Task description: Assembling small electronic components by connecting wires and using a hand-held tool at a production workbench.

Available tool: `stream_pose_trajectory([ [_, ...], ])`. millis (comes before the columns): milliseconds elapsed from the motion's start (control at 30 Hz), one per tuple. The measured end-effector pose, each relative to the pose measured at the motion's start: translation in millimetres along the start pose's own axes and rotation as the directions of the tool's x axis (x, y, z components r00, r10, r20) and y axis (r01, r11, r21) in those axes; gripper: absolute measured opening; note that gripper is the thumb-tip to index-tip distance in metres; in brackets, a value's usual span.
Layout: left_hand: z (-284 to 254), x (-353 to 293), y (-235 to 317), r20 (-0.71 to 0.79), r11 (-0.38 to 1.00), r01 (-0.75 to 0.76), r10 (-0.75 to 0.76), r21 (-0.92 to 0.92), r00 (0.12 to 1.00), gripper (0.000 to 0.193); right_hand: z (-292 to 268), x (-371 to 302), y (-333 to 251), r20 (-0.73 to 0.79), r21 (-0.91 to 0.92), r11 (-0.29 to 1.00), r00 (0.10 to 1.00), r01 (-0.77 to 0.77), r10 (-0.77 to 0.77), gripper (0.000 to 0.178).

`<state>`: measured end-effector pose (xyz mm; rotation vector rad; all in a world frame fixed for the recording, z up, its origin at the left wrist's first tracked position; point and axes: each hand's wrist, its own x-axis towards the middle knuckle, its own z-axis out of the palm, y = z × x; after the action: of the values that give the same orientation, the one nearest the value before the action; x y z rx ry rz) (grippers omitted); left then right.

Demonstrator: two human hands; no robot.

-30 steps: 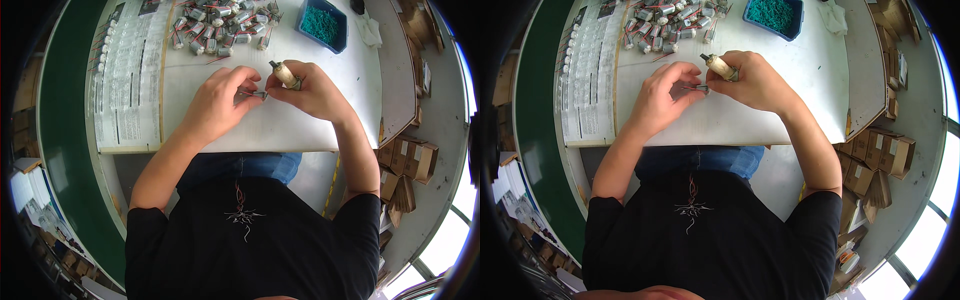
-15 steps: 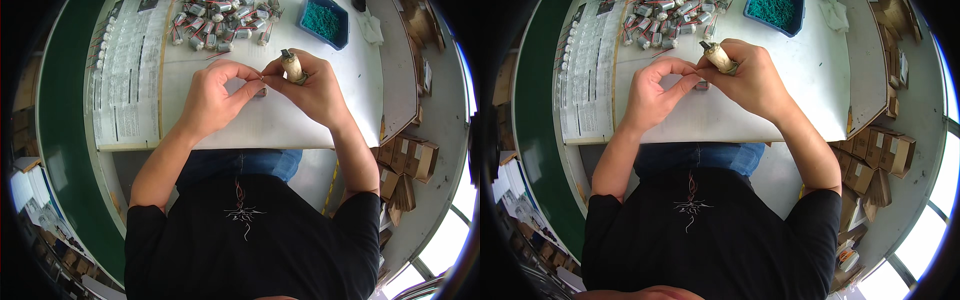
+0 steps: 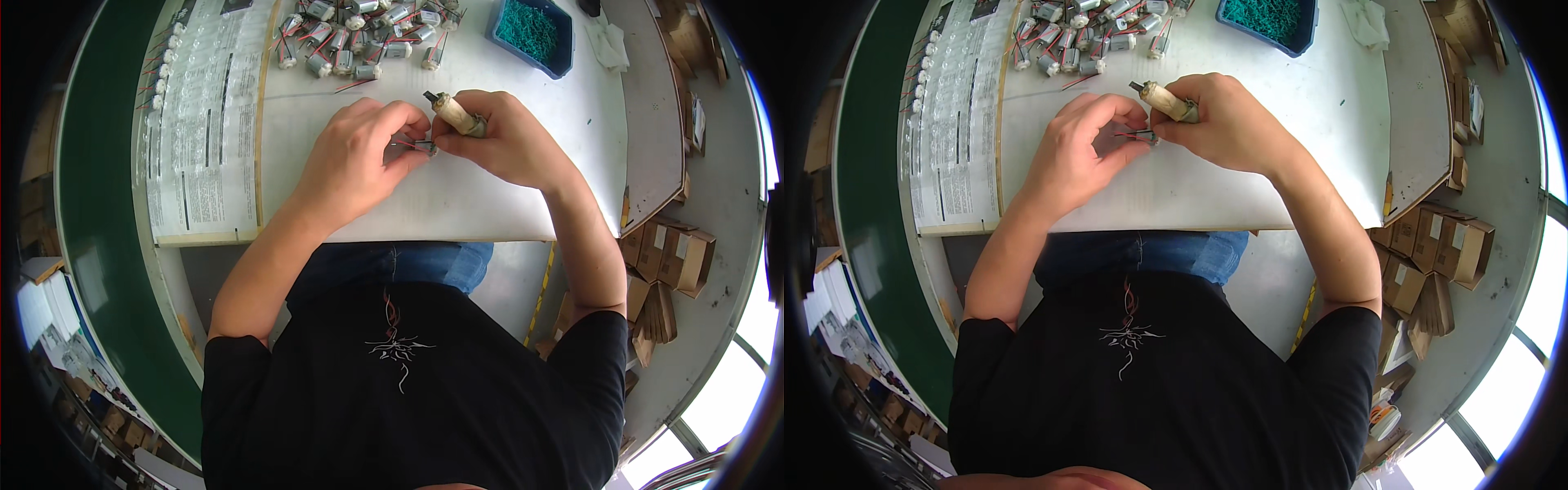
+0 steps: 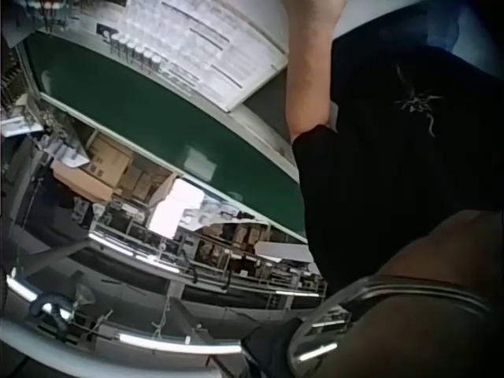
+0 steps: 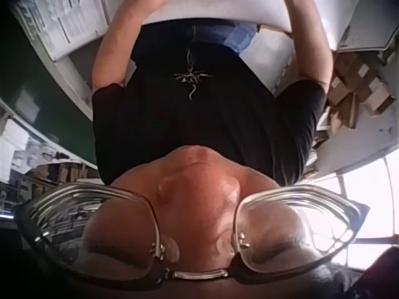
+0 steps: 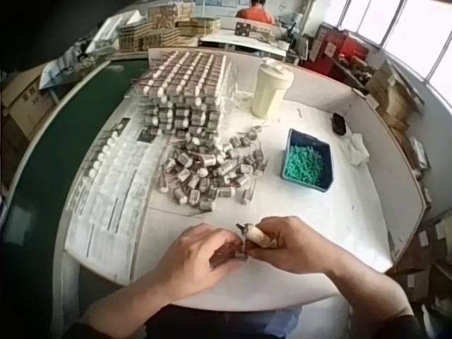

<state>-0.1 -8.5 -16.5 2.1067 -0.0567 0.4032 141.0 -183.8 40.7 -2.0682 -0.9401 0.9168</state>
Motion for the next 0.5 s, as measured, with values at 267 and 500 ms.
stream_pose_trajectory([
  [267,-1.0,1.9,2.3,-0.015,1.0,0.019,-0.019,-0.006,1.0,0.03,-4.3,5.7,-2.7,0.057,-0.102,0.994,0.998,0.042,-0.036,0.024],
  [500,-2.6,2.0,2.2,-0.008,0.998,0.002,-0.001,0.063,1.0,0.031,3.3,2.5,-15.1,-0.034,-0.277,0.951,0.988,0.136,-0.151,0.024],
])
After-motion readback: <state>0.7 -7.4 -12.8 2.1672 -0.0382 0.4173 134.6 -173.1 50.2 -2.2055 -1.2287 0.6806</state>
